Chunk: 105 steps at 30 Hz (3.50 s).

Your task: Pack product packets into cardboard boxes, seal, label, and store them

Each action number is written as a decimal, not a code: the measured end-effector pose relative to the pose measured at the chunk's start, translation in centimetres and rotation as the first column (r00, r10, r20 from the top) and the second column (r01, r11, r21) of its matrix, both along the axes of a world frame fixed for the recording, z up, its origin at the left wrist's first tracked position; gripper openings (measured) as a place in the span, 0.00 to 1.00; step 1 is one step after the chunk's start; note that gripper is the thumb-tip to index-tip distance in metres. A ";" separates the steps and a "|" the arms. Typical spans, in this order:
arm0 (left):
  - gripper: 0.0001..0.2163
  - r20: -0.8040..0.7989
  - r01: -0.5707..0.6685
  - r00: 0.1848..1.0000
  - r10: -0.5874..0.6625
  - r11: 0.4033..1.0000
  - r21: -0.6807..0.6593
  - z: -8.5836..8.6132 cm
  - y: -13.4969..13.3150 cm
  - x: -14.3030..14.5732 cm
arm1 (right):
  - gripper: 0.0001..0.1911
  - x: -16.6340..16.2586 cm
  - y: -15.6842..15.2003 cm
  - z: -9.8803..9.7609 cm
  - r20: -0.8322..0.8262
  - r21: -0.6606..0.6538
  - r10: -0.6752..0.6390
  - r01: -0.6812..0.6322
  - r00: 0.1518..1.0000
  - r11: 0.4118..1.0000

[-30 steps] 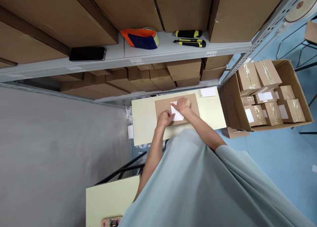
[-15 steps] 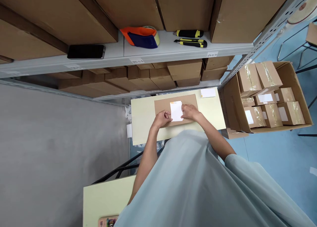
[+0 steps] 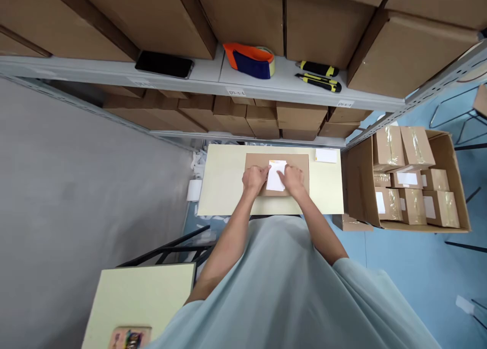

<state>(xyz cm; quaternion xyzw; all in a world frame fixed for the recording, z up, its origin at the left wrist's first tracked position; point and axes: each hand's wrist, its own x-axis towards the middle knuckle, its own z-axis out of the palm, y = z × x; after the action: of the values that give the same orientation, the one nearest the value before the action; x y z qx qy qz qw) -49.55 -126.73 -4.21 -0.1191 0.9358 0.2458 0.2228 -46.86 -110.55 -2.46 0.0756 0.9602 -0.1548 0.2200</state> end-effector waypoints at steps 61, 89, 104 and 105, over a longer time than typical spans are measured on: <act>0.32 -0.338 0.770 0.476 -0.812 0.199 0.606 9.6 14.1 17.1 | 0.38 47.4 2.7 5.7 -0.285 -0.779 -0.770 0.606 -0.571 -0.160; 0.20 0.750 0.059 0.223 -0.623 0.776 0.628 -6.5 42.9 36.5 | 0.37 61.6 36.2 -0.3 -0.322 -0.270 -0.903 0.942 -0.284 -0.200; 0.08 0.855 -0.414 0.517 0.046 0.887 0.203 -26.0 52.9 39.4 | 0.24 48.9 63.4 -26.2 0.243 -0.338 -0.954 0.937 0.175 0.085; 0.07 0.844 -0.414 0.533 0.061 0.889 0.197 -27.5 53.2 39.4 | 0.23 48.2 63.8 -27.5 0.262 -0.338 -0.939 0.933 0.223 0.128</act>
<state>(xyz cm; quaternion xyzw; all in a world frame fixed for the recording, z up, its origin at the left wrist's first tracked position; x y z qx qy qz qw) -10.18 -73.51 -31.69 -0.3032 0.6334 0.3643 0.6117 1.30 -46.75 -30.01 0.6058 0.6416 -0.4640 0.0783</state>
